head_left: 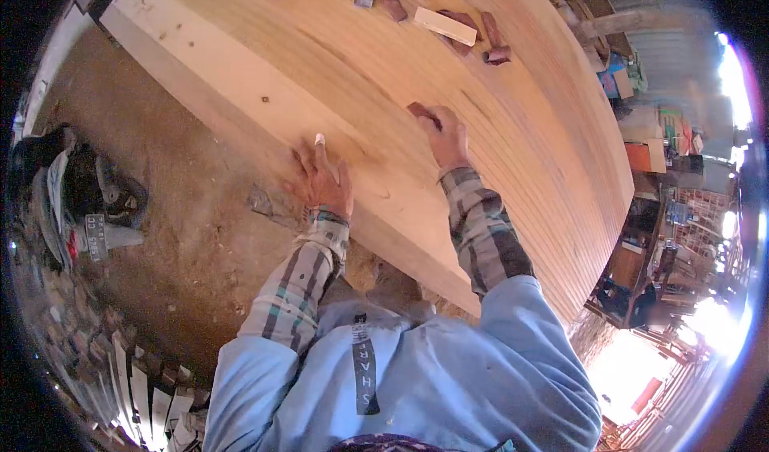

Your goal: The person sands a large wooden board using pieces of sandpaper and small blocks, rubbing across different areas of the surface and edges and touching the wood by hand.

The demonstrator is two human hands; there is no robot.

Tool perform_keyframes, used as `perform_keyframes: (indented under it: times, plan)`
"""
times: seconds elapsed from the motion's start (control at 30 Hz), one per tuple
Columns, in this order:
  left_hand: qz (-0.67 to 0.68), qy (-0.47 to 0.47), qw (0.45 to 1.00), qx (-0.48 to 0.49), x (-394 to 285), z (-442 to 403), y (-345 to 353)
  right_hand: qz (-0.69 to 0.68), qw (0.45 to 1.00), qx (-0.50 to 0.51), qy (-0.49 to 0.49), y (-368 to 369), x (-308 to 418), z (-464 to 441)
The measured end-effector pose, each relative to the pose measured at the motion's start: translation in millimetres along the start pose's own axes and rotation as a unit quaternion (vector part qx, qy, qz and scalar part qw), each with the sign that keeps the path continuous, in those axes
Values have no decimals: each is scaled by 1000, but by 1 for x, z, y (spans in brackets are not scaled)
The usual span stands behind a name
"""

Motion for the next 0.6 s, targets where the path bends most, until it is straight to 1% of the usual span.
perform_keyframes:
  times: [0.03, 0.07, 0.1, 0.13, 0.17, 0.2, 0.27, 0.3, 0.37, 0.43, 0.47, 0.5, 0.53, 0.57, 0.6]
  plan:
    - [24, 18, 1000, 1, 4, -1, -1, 63, 996, 57, -17, 9, 0, 3]
    - [47, 35, 998, 1, 10, 0, -2, 61, 996, 58, -16, 7, 0, 15]
    - [45, 33, 998, -1, 29, 1, -1, 63, 996, 56, -3, 0, -2, 28]
    - [83, 76, 994, -8, 48, 1, 2, 64, 996, 58, 6, -9, -11, 37]
    - [120, 117, 986, -13, 69, -1, 4, 92, 995, 38, -19, -24, -28, 53]
    - [115, 110, 987, -12, 93, -8, 8, 119, 992, 19, -41, -31, -43, 65]
    - [214, 103, 967, -88, 137, -24, 2, 98, 994, 29, -32, -20, -20, 52]
    - [212, 100, 968, -87, 144, -37, -1, 83, 996, 34, -21, -13, -9, 48]
    - [152, 86, 973, -154, 141, -78, -26, 148, 982, 64, -96, 47, -14, 13]
    - [120, 39, 981, -149, 133, -117, -28, 149, 973, 36, -174, 106, 10, -43]
    - [116, 35, 981, -151, 128, -135, -24, 122, 979, 35, -162, 124, 32, -67]
    - [36, -21, 991, -124, 129, -156, -12, 96, 984, 32, -149, 127, 49, -84]
    - [-43, -76, 992, -93, 132, -172, 0, 96, 984, 32, -148, 122, 47, -81]
    - [-42, -77, 992, -92, 132, -185, 10, 76, 985, 59, -143, 115, 46, -72]
    - [-86, -111, 985, -103, 138, -194, 21, 56, 985, 88, -140, 107, 43, -61]
Point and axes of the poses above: each hand's wrist, its own z-axis away from the middle knuckle, its own y-axis out of the palm, x = y × z, the point moved 7 cm from there along -z, towards the middle knuckle, and after that the axes turned 12 degrees about -z, right-handed, at the moved point
